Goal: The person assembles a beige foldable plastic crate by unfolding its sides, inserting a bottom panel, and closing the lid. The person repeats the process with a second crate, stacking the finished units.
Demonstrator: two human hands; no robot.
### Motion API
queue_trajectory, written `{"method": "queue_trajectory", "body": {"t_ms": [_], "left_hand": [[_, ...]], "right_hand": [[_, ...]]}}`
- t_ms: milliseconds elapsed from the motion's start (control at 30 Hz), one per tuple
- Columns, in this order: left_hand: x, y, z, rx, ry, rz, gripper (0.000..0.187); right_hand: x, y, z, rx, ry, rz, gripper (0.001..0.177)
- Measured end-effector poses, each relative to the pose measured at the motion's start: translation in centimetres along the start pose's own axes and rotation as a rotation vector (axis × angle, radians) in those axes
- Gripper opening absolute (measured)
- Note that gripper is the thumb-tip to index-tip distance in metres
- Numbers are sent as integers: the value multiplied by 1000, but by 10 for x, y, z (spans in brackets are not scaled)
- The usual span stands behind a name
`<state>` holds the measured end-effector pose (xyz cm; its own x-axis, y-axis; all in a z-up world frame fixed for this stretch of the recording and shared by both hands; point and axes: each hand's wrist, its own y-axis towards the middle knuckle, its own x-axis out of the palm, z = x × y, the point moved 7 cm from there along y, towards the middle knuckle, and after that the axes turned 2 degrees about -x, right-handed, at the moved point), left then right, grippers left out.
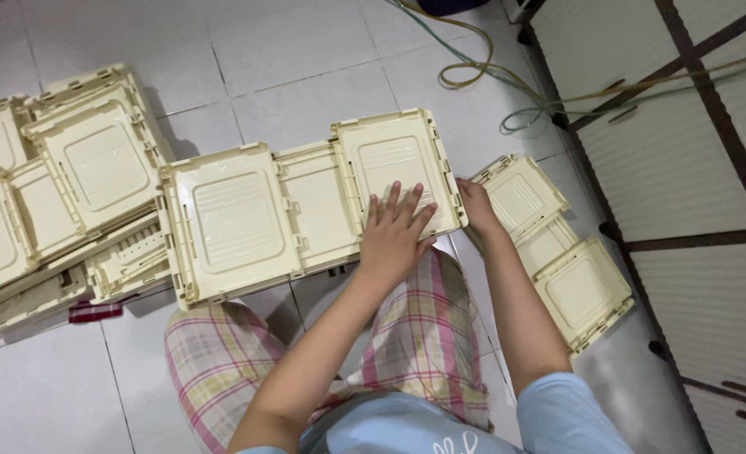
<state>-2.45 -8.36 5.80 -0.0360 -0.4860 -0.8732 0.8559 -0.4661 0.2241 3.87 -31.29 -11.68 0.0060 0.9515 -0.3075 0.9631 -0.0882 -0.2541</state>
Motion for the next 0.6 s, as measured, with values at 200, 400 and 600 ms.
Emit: {"method": "queue_trajectory", "body": {"t_ms": [200,400,600], "left_hand": [[14,0,-1,-11,136,-103,66],[9,4,-2,-18,112,-120,66],[11,4,-3,-64,132,-172,70]], "right_hand": [[-2,-3,3,70,-85,69,38],[2,7,30,17,191,103,32],[5,-9,17,-68,236,166,31]]}}
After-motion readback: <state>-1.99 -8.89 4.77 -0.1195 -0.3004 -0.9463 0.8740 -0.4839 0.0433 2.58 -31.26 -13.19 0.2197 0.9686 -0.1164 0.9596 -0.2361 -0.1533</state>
